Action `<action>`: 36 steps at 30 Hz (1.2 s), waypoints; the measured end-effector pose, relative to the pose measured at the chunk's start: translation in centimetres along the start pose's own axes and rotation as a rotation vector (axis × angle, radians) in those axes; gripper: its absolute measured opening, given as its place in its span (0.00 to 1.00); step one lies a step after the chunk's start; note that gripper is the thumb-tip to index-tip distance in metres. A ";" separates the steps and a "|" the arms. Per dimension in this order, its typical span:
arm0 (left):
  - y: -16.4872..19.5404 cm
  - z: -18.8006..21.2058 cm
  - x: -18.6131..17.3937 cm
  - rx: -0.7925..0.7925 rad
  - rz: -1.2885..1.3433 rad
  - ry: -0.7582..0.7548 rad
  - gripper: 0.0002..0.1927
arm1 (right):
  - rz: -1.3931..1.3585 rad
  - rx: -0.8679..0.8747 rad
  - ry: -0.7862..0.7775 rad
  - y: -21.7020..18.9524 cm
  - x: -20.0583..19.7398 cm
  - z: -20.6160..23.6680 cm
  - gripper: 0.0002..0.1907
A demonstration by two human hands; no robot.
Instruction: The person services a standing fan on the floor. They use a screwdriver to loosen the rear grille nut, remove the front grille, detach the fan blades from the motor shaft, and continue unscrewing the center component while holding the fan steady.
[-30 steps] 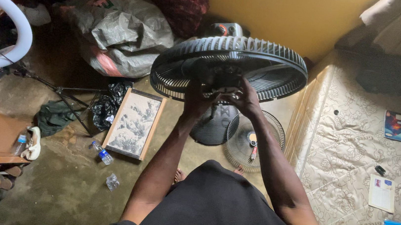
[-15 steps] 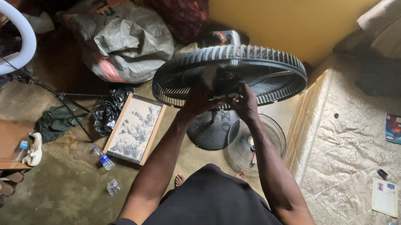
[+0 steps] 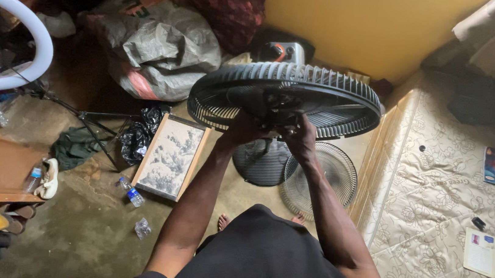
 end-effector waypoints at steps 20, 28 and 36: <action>0.3 1.2 1.0 -0.024 -0.147 -0.152 0.26 | -0.068 0.165 -0.117 2.1 -0.6 0.9 0.30; 0.7 2.3 0.9 0.076 -0.126 -0.077 0.31 | -0.188 0.237 -0.202 2.2 0.2 0.9 0.38; 1.0 2.7 0.7 0.074 -0.065 -0.091 0.34 | -0.131 0.268 -0.226 1.8 0.3 1.3 0.40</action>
Point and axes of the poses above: each hand's wrist, its own z-axis away from the middle knuckle, its own x-axis out of the palm, y = z × x, the point moved 5 cm from there along -z, towards the middle knuckle, and after that the axes turned 11 degrees about x, right-handed, at the moved point
